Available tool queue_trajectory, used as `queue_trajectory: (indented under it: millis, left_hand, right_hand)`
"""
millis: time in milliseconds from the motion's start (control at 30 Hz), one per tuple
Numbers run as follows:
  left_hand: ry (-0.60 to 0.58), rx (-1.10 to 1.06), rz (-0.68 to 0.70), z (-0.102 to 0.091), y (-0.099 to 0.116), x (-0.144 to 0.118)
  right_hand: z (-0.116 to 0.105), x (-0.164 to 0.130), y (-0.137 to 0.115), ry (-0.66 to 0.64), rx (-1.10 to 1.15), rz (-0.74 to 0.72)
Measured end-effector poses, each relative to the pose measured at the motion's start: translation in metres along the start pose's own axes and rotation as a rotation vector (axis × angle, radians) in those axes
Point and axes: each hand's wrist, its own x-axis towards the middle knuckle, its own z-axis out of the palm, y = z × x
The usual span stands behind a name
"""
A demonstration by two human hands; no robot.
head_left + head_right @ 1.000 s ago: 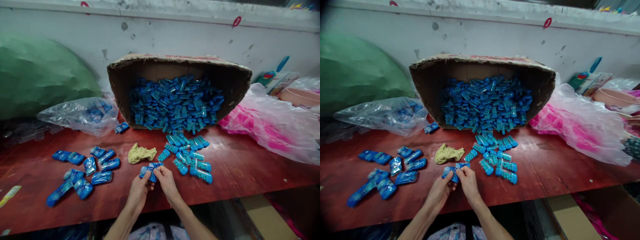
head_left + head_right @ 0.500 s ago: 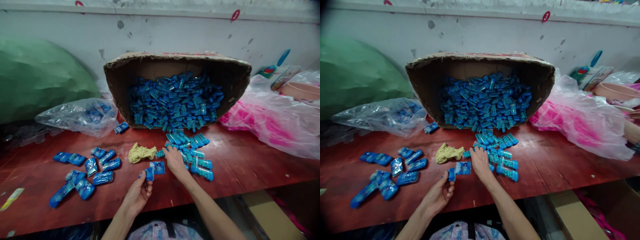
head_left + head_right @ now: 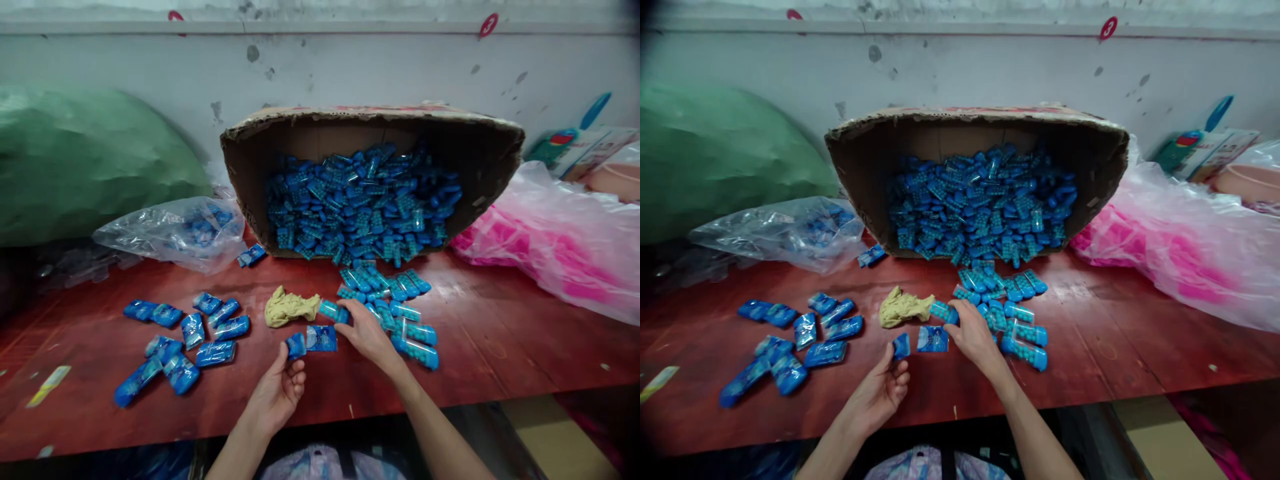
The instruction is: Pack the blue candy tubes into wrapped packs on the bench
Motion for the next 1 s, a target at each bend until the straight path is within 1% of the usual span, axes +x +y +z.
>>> queue_trajectory:
  millis: [100,167,267,433,600,767,1000]
  left_hand:
    - [0.000,-0.020,-0.001,0.001,-0.001,-0.001]
    - [-0.012,-0.024,-0.003,0.002,-0.003,-0.002]
    - [-0.022,-0.013,0.007,0.004,-0.005,-0.003]
    - [-0.017,0.018,0.058,0.004,-0.006,-0.004]
    - [-0.026,0.043,0.123,0.005,-0.006,-0.004]
    - [-0.045,0.078,0.155,0.004,-0.006,-0.004]
    - [-0.101,0.157,0.274,0.000,-0.006,-0.002]
  right_hand:
    - [-0.007,-0.025,-0.015,0.070,0.250,-0.073]
    - [-0.008,-0.039,-0.024,0.095,0.314,-0.105]
    - [-0.003,-0.051,-0.032,0.108,0.312,-0.123]
    - [0.005,-0.054,-0.032,0.111,0.260,-0.148]
    - [0.004,-0.058,-0.034,0.069,0.216,-0.130]
    - [0.005,-0.062,-0.036,0.067,0.183,-0.124]
    - [0.000,-0.063,-0.042,0.007,0.206,-0.115]
